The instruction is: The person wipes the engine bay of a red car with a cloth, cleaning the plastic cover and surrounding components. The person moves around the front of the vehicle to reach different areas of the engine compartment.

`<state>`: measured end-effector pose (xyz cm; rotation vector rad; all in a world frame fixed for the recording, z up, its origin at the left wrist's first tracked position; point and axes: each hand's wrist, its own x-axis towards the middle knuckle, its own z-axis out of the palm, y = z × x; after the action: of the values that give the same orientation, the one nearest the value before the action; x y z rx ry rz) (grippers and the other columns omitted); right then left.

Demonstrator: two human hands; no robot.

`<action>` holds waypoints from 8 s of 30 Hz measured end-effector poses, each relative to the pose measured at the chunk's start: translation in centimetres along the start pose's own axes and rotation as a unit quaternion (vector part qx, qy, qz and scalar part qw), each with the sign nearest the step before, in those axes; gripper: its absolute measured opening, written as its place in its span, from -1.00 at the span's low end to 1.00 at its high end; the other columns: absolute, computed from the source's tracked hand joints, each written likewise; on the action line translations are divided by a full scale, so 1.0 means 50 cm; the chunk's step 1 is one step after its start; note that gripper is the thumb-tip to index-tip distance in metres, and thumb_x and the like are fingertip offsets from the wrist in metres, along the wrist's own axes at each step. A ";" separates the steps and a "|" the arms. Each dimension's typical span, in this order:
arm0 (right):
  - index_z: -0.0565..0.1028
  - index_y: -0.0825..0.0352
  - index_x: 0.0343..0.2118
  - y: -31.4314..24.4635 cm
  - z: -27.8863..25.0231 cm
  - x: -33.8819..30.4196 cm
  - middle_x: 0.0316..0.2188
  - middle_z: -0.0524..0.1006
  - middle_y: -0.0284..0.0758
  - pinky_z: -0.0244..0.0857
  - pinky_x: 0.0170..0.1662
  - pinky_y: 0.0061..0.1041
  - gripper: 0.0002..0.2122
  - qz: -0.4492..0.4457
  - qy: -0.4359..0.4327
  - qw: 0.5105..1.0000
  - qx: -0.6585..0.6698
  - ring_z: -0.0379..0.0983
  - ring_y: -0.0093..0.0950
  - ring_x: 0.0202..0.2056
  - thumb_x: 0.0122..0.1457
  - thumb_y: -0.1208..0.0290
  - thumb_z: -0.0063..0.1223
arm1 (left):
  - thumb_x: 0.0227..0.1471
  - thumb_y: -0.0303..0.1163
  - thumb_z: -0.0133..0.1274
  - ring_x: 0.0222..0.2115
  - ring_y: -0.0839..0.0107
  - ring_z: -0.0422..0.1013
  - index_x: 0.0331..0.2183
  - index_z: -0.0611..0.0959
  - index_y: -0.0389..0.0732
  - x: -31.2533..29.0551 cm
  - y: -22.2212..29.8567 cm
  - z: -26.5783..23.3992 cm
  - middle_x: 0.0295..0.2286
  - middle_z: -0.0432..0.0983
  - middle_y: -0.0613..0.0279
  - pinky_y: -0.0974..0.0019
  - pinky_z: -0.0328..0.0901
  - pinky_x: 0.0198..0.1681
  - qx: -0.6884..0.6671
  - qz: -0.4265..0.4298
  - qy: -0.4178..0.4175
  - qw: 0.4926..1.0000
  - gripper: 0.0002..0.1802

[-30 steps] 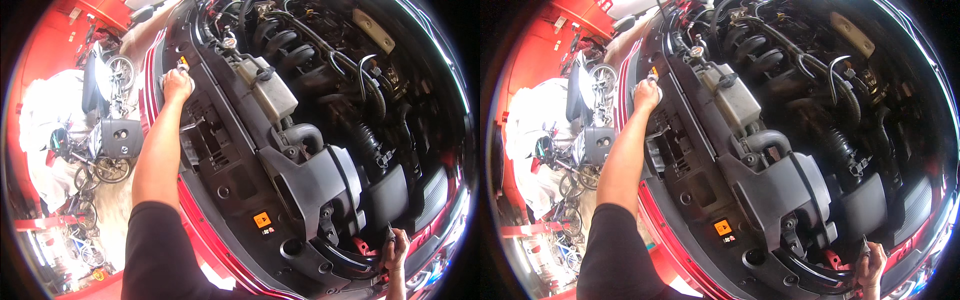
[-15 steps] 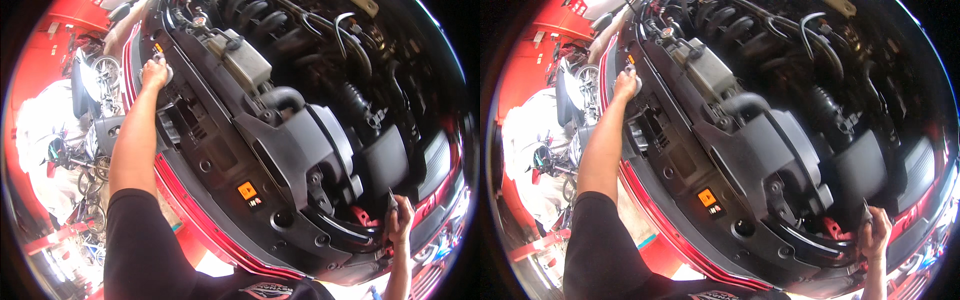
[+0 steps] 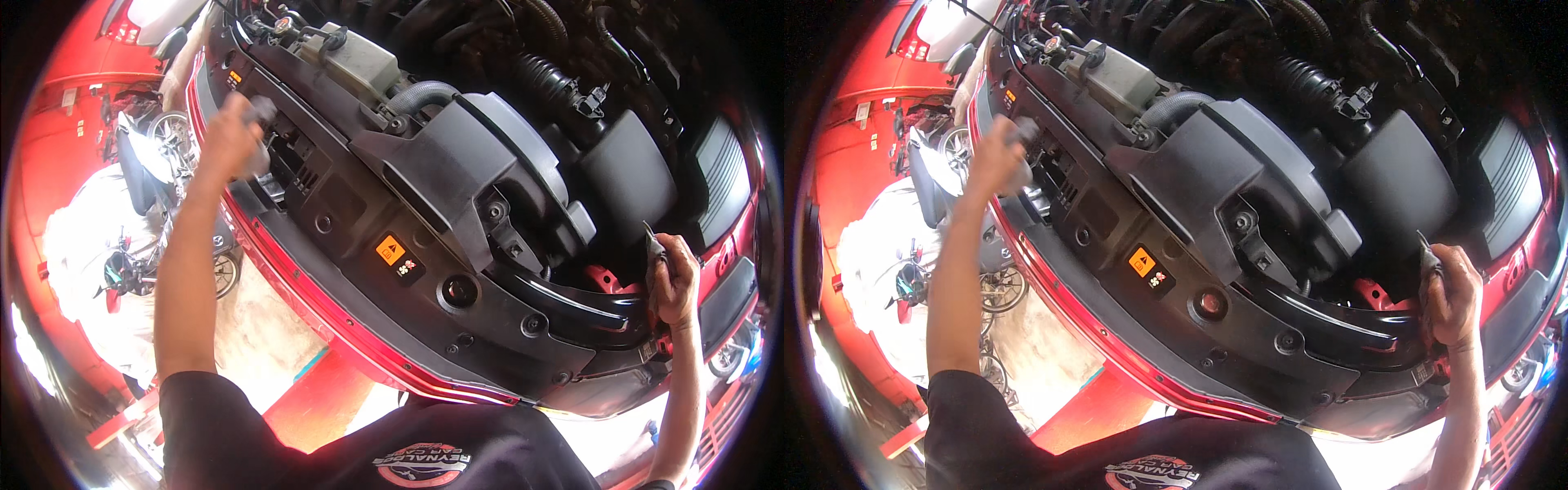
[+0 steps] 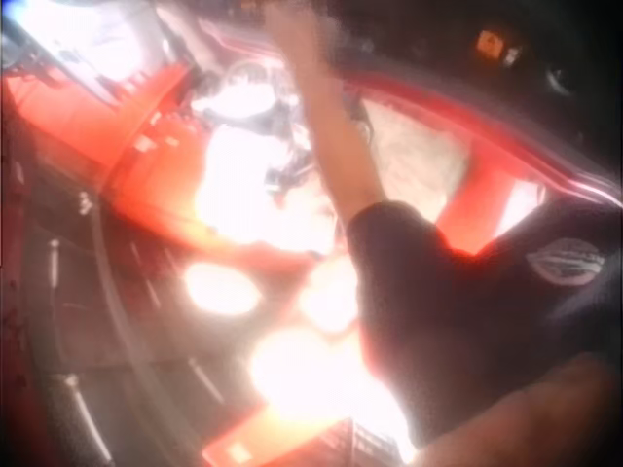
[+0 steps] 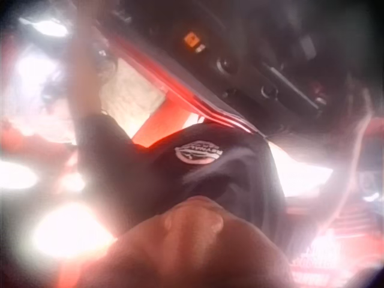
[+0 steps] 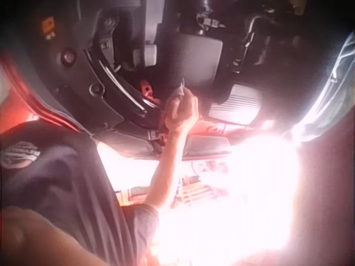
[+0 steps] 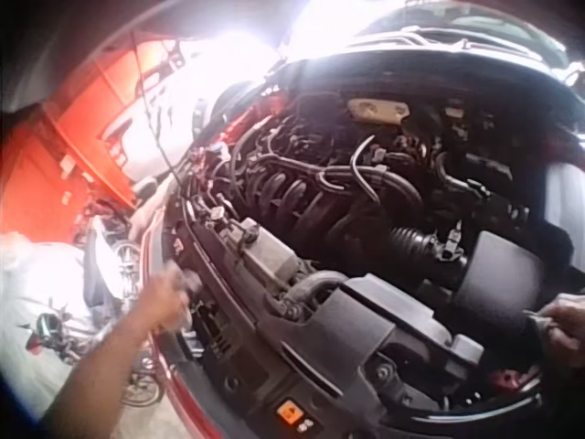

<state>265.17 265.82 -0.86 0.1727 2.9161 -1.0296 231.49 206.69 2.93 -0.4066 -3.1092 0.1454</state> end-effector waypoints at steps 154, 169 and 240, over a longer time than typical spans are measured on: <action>0.53 0.42 -0.06 0.171 -0.172 -0.216 -0.25 0.59 -0.13 0.43 -0.06 -0.33 -0.69 -0.112 0.039 0.987 0.109 0.58 -0.24 -0.19 0.12 0.62 -0.04 | 0.10 -0.45 0.04 0.25 -0.27 0.10 0.12 0.49 -0.18 -0.584 0.774 0.154 0.21 0.21 -0.15 -0.24 0.04 0.29 -0.205 -0.348 0.236 0.884 -0.49; 0.54 0.39 -0.08 0.133 -0.164 -0.220 -0.28 0.58 -0.13 0.42 -0.09 -0.31 -0.68 -0.082 0.091 0.988 0.093 0.58 -0.21 -0.22 0.08 0.65 -0.06 | -0.11 -0.67 0.12 0.20 0.03 0.31 -0.07 0.65 -0.17 -0.708 0.824 0.022 0.05 0.51 0.00 -0.10 0.12 0.28 -0.337 -0.050 0.130 0.931 -0.51; 0.49 0.40 -0.05 -0.034 -0.147 0.019 -0.31 0.51 -0.23 0.45 -0.17 -0.28 -0.65 -0.383 -0.034 0.876 0.291 0.52 -0.25 -0.26 0.12 0.37 0.15 | 0.25 -0.10 -0.07 0.37 -0.01 -0.05 0.26 0.30 -0.32 -0.175 0.938 0.123 0.31 0.16 0.01 -0.45 -0.11 0.29 0.113 -0.187 0.098 0.971 -0.31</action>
<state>264.01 269.23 5.85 -1.0570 2.5000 -1.9236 251.90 248.99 -7.40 0.1594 -2.8634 0.4202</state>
